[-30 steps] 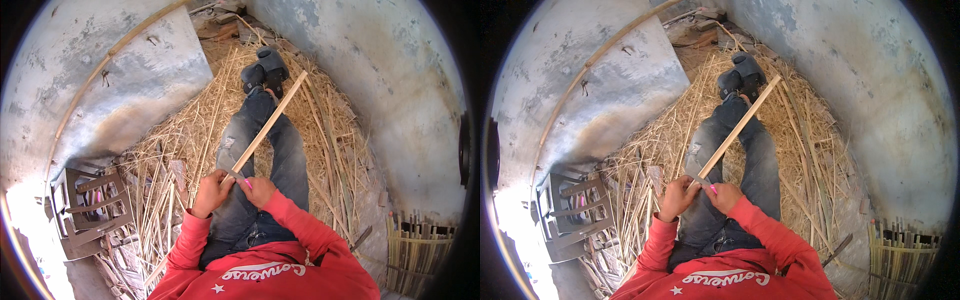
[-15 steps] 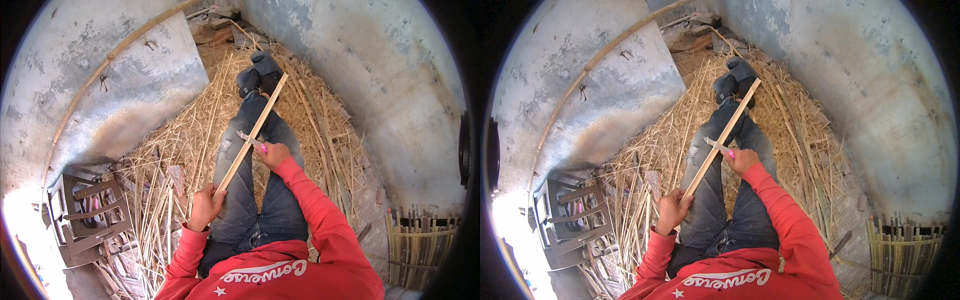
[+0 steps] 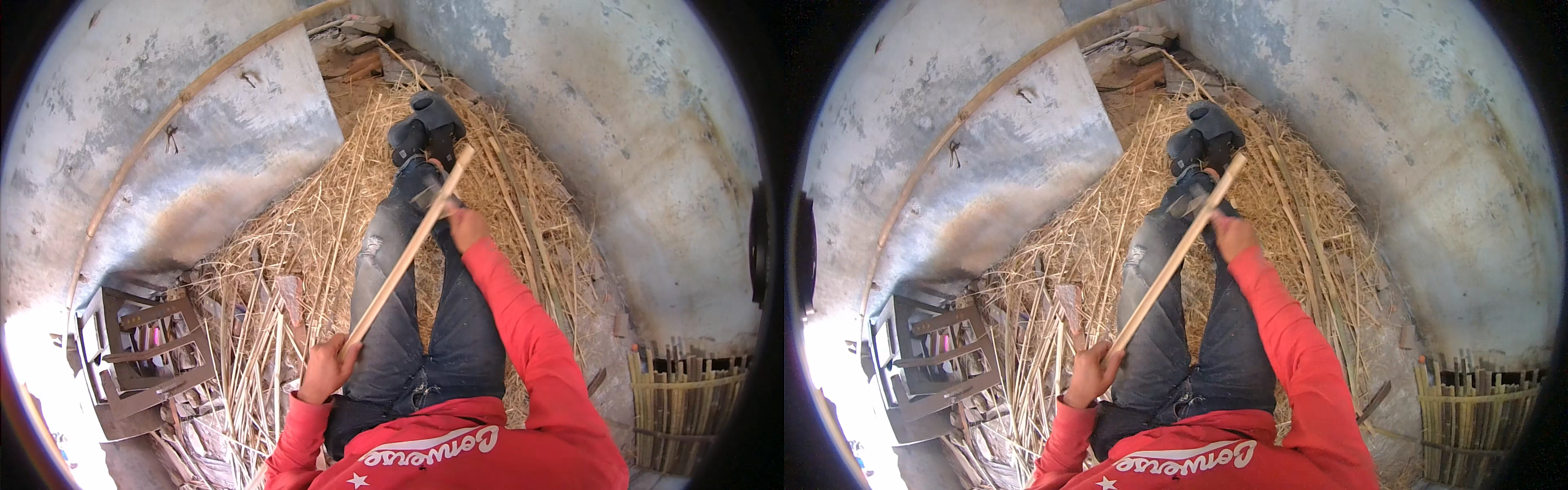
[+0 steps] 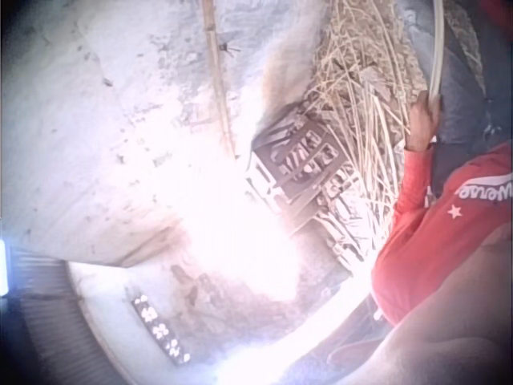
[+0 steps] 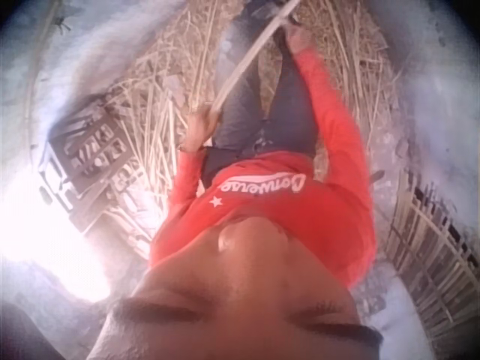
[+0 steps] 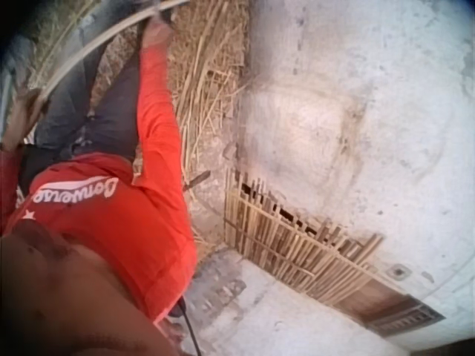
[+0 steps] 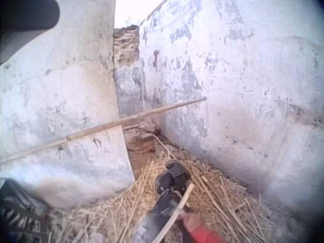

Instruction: The person shaves thin strips from a length of bamboo using a knife while sitting on a straw-covered floor, occasionally using a larger blade to trim longer sections.

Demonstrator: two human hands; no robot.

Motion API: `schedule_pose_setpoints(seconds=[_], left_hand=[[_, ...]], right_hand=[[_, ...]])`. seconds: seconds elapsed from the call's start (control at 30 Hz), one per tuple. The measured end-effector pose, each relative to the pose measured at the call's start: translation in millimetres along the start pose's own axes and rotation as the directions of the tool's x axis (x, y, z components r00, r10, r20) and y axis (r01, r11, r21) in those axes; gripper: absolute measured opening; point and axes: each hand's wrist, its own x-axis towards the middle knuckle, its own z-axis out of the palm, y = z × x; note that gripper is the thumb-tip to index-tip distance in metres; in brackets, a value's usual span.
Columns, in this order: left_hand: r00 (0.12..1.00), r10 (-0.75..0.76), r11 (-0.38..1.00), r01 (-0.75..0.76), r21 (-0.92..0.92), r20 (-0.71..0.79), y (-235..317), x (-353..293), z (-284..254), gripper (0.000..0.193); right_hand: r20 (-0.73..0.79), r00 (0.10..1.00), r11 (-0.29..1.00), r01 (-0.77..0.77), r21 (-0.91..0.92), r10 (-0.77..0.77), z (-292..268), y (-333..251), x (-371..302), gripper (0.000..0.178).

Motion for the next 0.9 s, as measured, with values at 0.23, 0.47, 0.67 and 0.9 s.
schedule_pose_setpoints(seconds=[0.23, 0.47, 0.67, 0.9], left_hand=[[0.996, -0.088, 0.995, 0.088, -0.054, 0.007, -6.1, -24.3, -5.4, 0.019], [0.999, -0.042, 0.995, 0.042, -0.093, -0.001, -14.3, -14.0, 1.7, 0.02], [0.997, -0.069, 0.997, 0.07, -0.013, 0.043, -23.8, -15.3, 8.7, 0.029], [0.993, -0.102, 0.995, 0.103, -0.016, 0.054, -5.3, -17.9, 5.6, 0.032]], right_hand=[[-0.092, 0.994, 0.988, -0.045, 0.148, 0.06, -25.3, 33.1, 22.0, 0.065], [0.304, 0.936, 0.955, 0.088, 0.285, -0.177, -46.6, -70.8, -63.2, 0.051], [0.585, 0.732, 0.937, 0.256, 0.237, -0.348, -48.2, -108.4, -131.8, 0.054], [0.459, 0.859, 0.971, 0.16, 0.18, -0.226, -29.3, -86.2, -109.7, 0.056]])
